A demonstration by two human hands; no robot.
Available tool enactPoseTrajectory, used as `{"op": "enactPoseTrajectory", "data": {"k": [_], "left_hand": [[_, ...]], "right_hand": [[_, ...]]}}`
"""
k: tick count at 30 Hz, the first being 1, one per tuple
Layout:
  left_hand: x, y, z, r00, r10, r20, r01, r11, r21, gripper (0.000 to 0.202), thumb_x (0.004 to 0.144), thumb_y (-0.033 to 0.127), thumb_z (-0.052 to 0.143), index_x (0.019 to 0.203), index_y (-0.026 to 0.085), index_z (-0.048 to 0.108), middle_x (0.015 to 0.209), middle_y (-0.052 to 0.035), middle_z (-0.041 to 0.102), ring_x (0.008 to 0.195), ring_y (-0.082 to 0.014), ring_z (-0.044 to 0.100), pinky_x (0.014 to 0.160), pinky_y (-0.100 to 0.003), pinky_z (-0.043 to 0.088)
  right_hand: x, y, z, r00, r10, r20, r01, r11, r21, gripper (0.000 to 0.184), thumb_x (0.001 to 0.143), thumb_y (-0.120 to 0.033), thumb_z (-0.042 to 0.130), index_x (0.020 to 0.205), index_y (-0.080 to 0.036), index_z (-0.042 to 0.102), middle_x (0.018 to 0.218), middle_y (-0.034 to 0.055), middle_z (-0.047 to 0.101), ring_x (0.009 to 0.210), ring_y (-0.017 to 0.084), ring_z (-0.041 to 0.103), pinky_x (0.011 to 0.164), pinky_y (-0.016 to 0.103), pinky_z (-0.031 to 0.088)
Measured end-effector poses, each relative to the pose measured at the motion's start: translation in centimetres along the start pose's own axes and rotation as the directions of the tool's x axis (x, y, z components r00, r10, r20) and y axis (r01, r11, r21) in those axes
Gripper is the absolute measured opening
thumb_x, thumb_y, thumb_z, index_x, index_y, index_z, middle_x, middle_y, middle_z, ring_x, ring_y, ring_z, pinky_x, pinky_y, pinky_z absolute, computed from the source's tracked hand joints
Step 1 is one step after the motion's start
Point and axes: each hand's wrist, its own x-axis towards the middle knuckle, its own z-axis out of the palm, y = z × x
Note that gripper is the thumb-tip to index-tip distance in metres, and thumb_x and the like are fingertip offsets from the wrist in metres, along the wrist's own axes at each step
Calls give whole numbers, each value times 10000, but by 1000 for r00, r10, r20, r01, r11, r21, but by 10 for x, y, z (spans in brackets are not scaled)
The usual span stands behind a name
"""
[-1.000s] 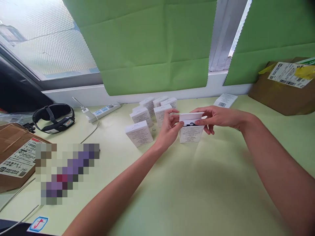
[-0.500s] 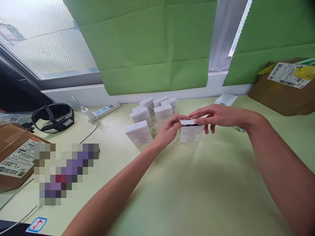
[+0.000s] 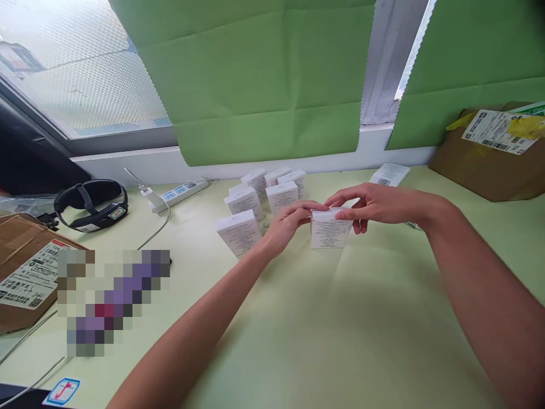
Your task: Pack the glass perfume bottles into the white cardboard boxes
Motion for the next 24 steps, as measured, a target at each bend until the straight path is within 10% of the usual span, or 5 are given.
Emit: {"op": "enactPoseTrajectory", "data": {"k": [16,24], "left_hand": [[0,1,-3,995,71,64,-85,959,271,218,916,344,621,1096,327,743,1219,-67,567,1109,-213,572,915,-354,501],[-3,4,6,999,-27,-33,34,973,230,206,923,334,592,1035,322,765,1257,-46,564,1158,-228,546,997,-387,435]], "right_hand": [[0,-2,0,1000,-16,27,16,1000,0,530,812,-656,620,1272,-392,611,894,21,718,738,239,691,754,400,476],[3,6,-2,994,-60,87,43,981,190,491,847,-551,632,1309,-383,615,1288,36,638,834,214,719,716,382,590]]}}
